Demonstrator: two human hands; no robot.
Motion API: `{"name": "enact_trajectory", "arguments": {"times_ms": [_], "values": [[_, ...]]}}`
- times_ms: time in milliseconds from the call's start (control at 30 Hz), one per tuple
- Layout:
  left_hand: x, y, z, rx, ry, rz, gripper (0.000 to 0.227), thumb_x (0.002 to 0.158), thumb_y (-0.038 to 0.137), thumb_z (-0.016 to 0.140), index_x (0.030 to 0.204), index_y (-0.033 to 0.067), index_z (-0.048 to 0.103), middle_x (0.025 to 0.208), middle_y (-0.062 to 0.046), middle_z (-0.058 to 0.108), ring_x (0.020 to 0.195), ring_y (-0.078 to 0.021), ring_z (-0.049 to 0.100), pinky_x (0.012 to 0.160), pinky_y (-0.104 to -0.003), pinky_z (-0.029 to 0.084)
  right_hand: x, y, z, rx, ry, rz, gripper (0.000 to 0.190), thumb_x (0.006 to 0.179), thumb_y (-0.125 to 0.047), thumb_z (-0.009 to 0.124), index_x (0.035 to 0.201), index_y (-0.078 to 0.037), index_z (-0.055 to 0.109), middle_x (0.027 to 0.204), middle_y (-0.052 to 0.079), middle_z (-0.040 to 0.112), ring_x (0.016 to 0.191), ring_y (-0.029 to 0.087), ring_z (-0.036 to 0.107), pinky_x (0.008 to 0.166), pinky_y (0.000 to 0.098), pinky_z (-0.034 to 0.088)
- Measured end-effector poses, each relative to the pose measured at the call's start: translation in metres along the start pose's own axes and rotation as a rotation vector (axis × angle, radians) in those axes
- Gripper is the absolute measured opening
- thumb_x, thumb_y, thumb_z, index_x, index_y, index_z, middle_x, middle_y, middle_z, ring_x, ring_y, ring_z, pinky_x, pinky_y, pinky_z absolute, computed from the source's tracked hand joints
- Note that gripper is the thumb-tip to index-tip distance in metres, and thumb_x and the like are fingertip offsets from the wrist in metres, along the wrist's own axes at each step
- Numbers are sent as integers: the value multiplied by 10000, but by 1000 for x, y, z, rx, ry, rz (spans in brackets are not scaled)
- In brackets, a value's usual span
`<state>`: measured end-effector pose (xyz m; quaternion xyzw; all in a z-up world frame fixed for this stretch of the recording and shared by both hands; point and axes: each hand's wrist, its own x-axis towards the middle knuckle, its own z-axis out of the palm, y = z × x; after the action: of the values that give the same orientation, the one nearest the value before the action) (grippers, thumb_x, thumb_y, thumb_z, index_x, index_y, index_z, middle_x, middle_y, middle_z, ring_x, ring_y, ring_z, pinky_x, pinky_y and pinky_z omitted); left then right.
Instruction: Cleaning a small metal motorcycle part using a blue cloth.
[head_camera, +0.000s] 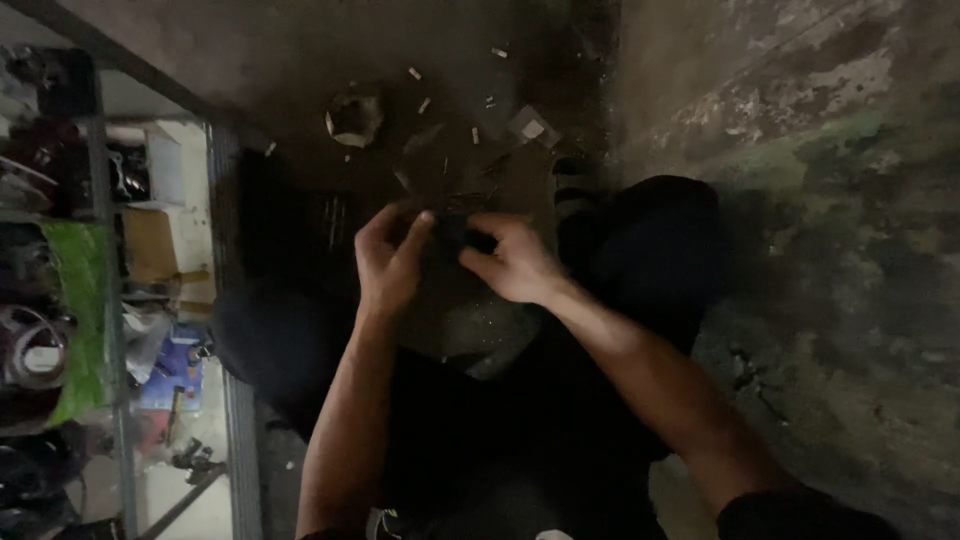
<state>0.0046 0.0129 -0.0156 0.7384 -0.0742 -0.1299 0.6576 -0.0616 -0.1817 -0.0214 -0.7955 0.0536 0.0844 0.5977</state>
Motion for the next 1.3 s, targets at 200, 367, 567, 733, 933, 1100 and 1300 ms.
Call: {"name": "enact_trajectory", "arguments": {"times_ms": [200,367,567,733,933,1100,1300], "values": [[4,-20,-9,64,-52,30,292,1002,185,694,1190,-38,717,1039,-94,761,943,-152,689,829,-301,567,16,49,21,14,-1,133,495,951,-255,698,1322,65,624,1163,171,710,1004,233,688,843,401,565],[2,-11,-10,-80,-192,-83,286,1023,174,659,1228,-21,703,1089,-93,754,974,-162,703,844,-308,574,12,22,21,270,-63,369,593,943,-280,641,1450,-2,507,1209,169,675,973,238,665,846,423,567],[10,-9,-10,-129,-170,-50,346,1009,146,648,1314,-16,648,1109,-83,721,998,-153,667,872,-296,542,16,21,22,304,-93,320,539,940,-229,632,1420,7,566,1199,151,699,999,210,675,883,407,563],[10,-15,-12,46,-30,-65,300,1038,169,659,1243,-48,692,1100,-92,739,988,-152,678,869,-290,545,10,22,25,356,-164,290,523,933,-223,658,1397,-5,555,1219,104,684,1038,191,676,915,378,560],[14,-19,-10,-150,-144,-183,365,999,198,692,1281,-34,698,1035,-122,753,885,-176,688,768,-318,565,11,41,35,415,-132,300,470,930,-166,630,1371,-6,602,1169,122,713,992,187,681,878,358,566],[10,-21,-13,-145,-250,-147,345,1003,203,703,1247,-41,710,1075,-122,766,942,-182,713,823,-323,590,6,57,42,677,-42,253,491,938,-106,623,1411,28,611,1122,147,694,945,192,648,832,357,546],[8,-11,-10,-159,-165,-72,330,1003,164,692,1279,-17,677,1121,-90,741,992,-142,687,859,-294,568,15,45,37,559,-83,342,539,918,-129,635,1440,-27,548,1175,125,697,1007,198,665,863,355,566]]}}
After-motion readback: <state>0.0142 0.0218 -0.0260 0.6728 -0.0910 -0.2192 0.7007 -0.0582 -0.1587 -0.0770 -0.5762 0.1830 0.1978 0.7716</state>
